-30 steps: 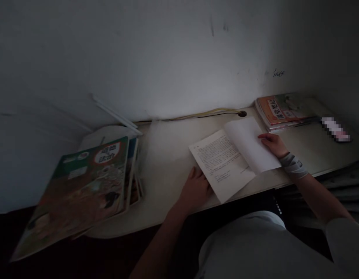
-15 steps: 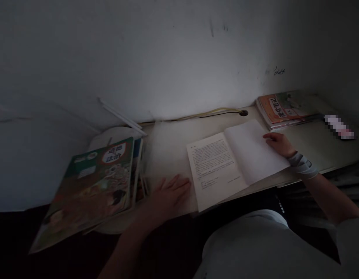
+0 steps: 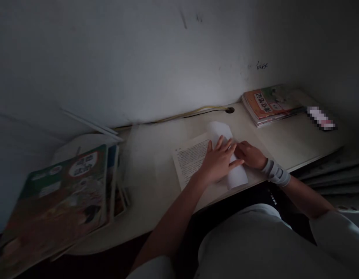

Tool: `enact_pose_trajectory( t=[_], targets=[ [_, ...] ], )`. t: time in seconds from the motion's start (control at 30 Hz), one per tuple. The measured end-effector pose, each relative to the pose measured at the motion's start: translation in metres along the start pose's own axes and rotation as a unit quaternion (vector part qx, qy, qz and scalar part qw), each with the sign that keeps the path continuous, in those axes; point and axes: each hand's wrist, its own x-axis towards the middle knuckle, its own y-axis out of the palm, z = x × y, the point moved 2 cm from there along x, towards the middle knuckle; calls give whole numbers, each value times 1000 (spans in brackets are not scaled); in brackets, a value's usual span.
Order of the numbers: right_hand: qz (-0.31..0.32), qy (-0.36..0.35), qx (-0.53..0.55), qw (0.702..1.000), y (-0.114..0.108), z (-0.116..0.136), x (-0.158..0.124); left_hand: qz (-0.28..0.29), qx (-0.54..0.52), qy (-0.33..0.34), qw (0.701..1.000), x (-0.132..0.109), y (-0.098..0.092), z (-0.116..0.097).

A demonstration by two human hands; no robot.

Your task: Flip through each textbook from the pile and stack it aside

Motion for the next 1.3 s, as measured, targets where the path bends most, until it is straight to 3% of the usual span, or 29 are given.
enact_pose_trajectory(
  t=[0.1, 0.2, 0.4, 0.83, 1.3],
  targets=[
    [-31, 26, -130, 991, -2, -5, -7, 38, 19, -34, 999, 13, 20, 13],
    [-39, 20, -177, 983, -3, -20, -12, 35, 28, -38, 998, 19, 33, 16],
    [-11, -8, -186, 983, -1, -44, -12, 57, 30, -26, 998, 22, 34, 12],
    [22, -5, -189, 982, -5, -48, -12, 50, 67, -28, 996, 24, 44, -1],
    [-12, -28, -172, 985, -1, -55, -9, 60, 81, -32, 994, 26, 49, -3]
  ],
)
